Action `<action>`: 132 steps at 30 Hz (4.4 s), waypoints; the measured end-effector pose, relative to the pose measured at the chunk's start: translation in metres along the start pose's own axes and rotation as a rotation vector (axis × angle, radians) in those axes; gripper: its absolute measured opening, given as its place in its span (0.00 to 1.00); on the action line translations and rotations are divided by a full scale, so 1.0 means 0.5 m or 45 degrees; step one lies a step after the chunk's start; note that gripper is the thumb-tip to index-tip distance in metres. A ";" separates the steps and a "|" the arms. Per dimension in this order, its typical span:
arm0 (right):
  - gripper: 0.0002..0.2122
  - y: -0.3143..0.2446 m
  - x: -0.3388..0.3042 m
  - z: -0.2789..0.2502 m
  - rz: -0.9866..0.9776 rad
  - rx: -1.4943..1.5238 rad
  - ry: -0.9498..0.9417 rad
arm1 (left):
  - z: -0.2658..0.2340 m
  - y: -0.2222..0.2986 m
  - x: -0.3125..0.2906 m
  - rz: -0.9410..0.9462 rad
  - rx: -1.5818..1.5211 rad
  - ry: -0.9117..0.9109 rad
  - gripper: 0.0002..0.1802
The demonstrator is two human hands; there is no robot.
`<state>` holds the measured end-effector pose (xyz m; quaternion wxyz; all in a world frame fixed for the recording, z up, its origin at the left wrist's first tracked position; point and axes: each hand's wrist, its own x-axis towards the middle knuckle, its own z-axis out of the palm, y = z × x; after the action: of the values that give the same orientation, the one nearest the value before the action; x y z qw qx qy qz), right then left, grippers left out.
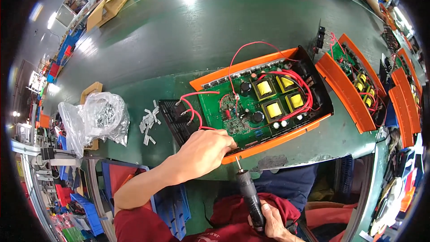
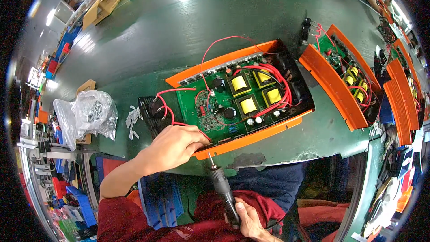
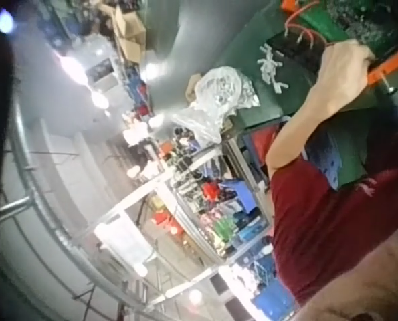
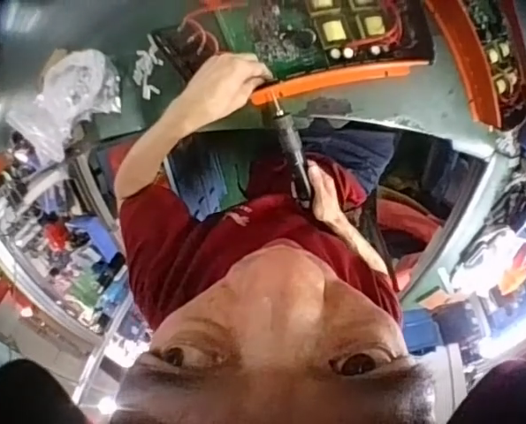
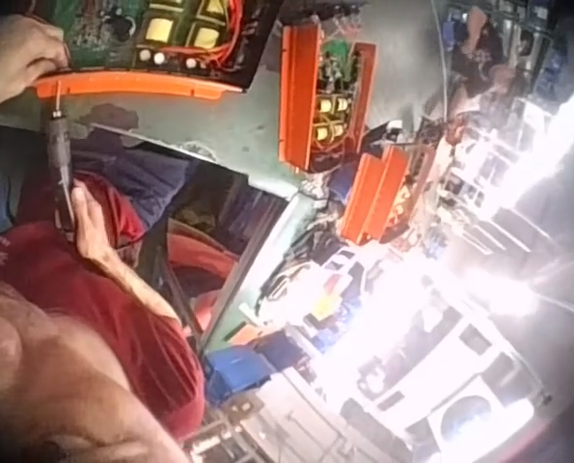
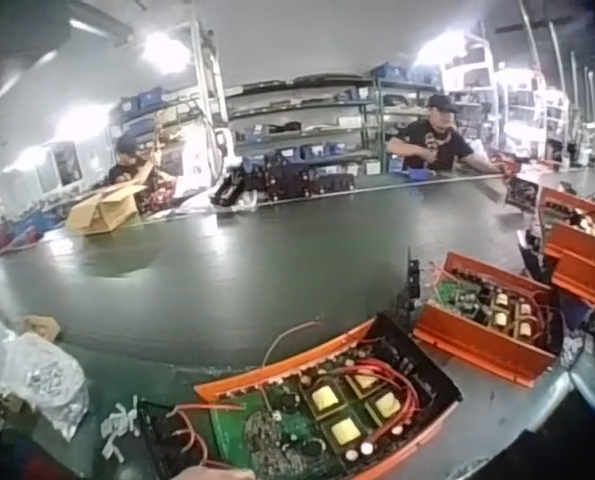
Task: Assembling electronic inverters by fastening internal components and wires with an electric screwdriver.
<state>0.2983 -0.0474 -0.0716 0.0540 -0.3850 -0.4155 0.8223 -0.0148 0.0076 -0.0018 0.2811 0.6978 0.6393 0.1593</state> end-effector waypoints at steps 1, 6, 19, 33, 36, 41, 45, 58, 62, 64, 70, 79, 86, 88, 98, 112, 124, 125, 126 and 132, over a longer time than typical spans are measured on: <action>0.27 -0.001 0.002 0.003 0.018 0.050 -0.034 | 0.000 0.000 0.000 0.008 0.004 0.001 0.10; 0.30 0.023 0.006 -0.001 0.092 0.119 -0.085 | -0.002 0.003 0.003 -0.004 -0.034 -0.008 0.10; 0.33 -0.051 -0.029 -0.022 0.111 -0.041 -0.030 | -0.033 0.006 0.056 0.097 0.065 0.614 0.06; 0.27 -0.042 -0.073 -0.158 -0.249 -0.432 0.321 | -0.137 -0.115 0.213 -0.198 0.834 0.165 0.30; 0.34 -0.015 -0.045 -0.202 -0.467 -0.484 0.434 | -0.148 -0.104 0.235 -0.195 0.836 0.112 0.30; 0.31 -0.015 -0.046 -0.270 -0.434 -0.492 0.443 | -0.188 -0.122 0.248 -0.258 0.740 0.123 0.30; 0.35 -0.030 -0.037 -0.312 -0.555 -0.493 0.521 | -0.232 -0.128 0.236 -0.340 0.735 0.202 0.33; 0.14 -0.306 0.005 -0.352 -1.320 -1.439 1.270 | -0.148 -0.041 0.084 -0.772 0.360 0.387 0.35; 0.05 -0.107 0.045 -0.318 -1.322 -0.809 0.698 | -0.048 0.075 0.075 -0.838 0.205 0.392 0.31; 0.08 -0.034 0.054 -0.291 -0.756 -0.424 0.606 | -0.003 0.178 0.092 -0.927 -0.207 0.339 0.31; 0.12 -0.016 0.073 -0.299 -0.686 -0.003 0.296 | 0.076 0.242 0.117 -0.997 -0.382 0.328 0.29; 0.10 -0.056 0.072 -0.305 -0.484 0.327 0.098 | -0.062 0.148 0.109 -0.106 0.701 0.402 0.21; 0.13 -0.124 0.031 -0.315 -0.433 0.162 0.277 | -0.065 0.072 0.146 0.349 1.021 0.220 0.18; 0.11 -0.182 -0.003 -0.322 -0.469 0.047 0.445 | -0.053 0.090 0.140 0.408 0.925 0.429 0.18; 0.06 -0.467 0.024 -0.294 -1.204 -1.611 0.905 | 0.084 0.092 0.098 0.430 0.771 0.728 0.26; 0.11 -0.540 0.176 -0.302 -1.556 -1.887 1.091 | 0.024 0.099 0.110 0.051 0.051 0.544 0.22; 0.09 -0.514 0.159 -0.294 -1.187 -1.437 0.577 | -0.070 0.044 0.230 -0.158 -0.053 -0.070 0.29; 0.09 -0.515 0.158 -0.297 -1.161 -1.434 0.593 | -0.074 0.050 0.230 -0.138 -0.066 -0.093 0.27; 0.09 -0.518 0.155 -0.297 -1.147 -1.406 0.548 | -0.075 0.060 0.222 -0.187 -0.178 -0.070 0.26; 0.08 -0.516 0.181 -0.302 -1.176 -1.500 0.293 | -0.056 0.110 0.199 -0.276 -0.503 -0.061 0.19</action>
<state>0.2780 0.2540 0.0083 0.2215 -0.2203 -0.8970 0.3128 0.0261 0.1092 0.0395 0.4431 0.5598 0.6601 0.2336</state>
